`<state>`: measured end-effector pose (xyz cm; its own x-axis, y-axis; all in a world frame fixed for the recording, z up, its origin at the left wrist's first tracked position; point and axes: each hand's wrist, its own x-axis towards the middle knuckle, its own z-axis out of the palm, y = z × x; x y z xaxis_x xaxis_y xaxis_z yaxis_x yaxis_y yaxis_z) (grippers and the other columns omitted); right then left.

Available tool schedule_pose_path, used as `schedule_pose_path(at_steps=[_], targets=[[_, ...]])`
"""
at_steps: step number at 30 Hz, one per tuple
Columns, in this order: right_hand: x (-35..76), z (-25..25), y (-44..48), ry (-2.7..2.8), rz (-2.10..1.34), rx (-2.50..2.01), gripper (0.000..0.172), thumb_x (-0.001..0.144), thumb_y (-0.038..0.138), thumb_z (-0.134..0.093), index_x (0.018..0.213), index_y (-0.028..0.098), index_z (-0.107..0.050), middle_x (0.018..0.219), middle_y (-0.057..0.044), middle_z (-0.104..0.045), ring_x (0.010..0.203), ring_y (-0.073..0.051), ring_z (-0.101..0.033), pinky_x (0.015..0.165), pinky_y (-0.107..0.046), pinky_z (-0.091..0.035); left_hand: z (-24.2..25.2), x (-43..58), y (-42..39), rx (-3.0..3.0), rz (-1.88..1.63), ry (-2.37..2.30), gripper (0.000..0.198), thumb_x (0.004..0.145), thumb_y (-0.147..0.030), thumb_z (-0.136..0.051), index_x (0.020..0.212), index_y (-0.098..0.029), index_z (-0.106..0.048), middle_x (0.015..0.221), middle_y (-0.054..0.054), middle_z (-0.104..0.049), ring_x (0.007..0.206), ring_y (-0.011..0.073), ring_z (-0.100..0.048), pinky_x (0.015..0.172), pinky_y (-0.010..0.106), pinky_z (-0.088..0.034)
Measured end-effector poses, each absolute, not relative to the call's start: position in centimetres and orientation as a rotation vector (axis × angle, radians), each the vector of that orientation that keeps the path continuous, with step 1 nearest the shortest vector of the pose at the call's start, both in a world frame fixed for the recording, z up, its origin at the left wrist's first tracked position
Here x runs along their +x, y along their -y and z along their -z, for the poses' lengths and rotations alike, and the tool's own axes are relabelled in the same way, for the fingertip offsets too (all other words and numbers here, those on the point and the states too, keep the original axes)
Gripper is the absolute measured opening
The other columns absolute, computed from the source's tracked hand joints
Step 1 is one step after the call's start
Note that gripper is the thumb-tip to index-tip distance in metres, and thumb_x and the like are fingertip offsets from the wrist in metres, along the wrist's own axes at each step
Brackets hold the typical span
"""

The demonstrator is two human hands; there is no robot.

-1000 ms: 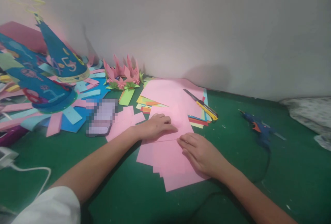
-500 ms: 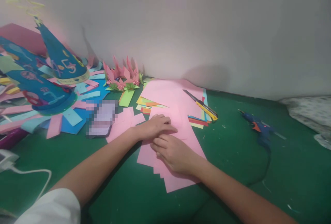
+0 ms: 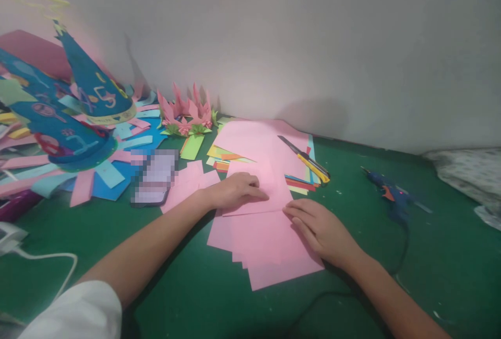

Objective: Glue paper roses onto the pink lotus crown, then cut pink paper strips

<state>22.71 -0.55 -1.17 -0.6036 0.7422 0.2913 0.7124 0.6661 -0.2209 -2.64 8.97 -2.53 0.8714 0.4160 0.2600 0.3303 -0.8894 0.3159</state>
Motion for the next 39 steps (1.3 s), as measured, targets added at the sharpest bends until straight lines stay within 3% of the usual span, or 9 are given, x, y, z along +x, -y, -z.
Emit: schedule_pose_path(at_steps=[4, 8, 24, 32, 39], targets=[[21.5, 1.7, 0.7, 2.569, -0.095, -1.104, 0.036, 0.093, 0.022, -0.038, 0.124, 0.017, -0.055, 0.122, -0.012, -0.059, 0.111, -0.023, -0.054, 0.093, -0.044, -0.047, 2.6, -2.7, -9.1, 2.795, -0.485, -0.551, 0.033, 0.095, -0.026, -0.036, 0.107, -0.029, -0.067, 0.077, 0.003, -0.052, 0.072, 0.0137, -0.045, 0.068, 0.027, -0.035], [20.1, 1.4, 0.9, 2.685, -0.132, -1.04, 0.038, 0.093, 0.019, -0.035, 0.127, 0.015, -0.051, 0.126, -0.012, -0.057, 0.114, -0.023, -0.051, 0.093, -0.042, -0.046, 2.6, -2.6, -9.1, 2.808, -0.485, -0.557, 0.032, 0.095, -0.028, -0.037, 0.107, -0.029, -0.067, 0.075, 0.003, -0.05, 0.07, 0.0136, -0.044, 0.065, 0.026, -0.034], [15.0, 0.2, 0.3, 2.88, -0.141, -0.926, 0.037, 0.092, 0.025, -0.043, 0.129, 0.021, -0.048, 0.112, -0.009, -0.057, 0.1, -0.024, -0.045, 0.087, -0.042, -0.037, 3.4, -2.7, -9.1, 2.687, -0.56, -0.494, 0.027, 0.092, -0.027, -0.045, 0.106, -0.024, -0.067, 0.077, 0.003, -0.052, 0.073, 0.0135, -0.046, 0.066, 0.026, -0.035], [12.0, 0.3, -0.2, 2.897, -0.2, -0.823, 0.035, 0.092, 0.024, -0.042, 0.126, 0.017, -0.05, 0.11, -0.01, -0.058, 0.101, -0.025, -0.042, 0.091, -0.045, -0.032, 1.5, -2.2, -8.6, 2.331, -0.42, -0.695, 0.03, 0.089, -0.04, -0.049, 0.083, -0.016, -0.065, 0.073, 0.0, -0.049, 0.072, 0.0132, -0.047, 0.066, 0.025, -0.038], [14.3, 0.1, -0.1, 2.87, -0.269, -0.89, 0.037, 0.091, 0.023, -0.042, 0.127, 0.018, -0.05, 0.11, -0.01, -0.058, 0.101, -0.024, -0.045, 0.089, -0.043, -0.036, 3.0, -2.7, -9.0, 2.64, -0.531, -0.507, 0.026, 0.093, -0.028, -0.044, 0.105, -0.024, -0.067, 0.077, 0.002, -0.051, 0.074, 0.0139, -0.045, 0.067, 0.026, -0.035]])
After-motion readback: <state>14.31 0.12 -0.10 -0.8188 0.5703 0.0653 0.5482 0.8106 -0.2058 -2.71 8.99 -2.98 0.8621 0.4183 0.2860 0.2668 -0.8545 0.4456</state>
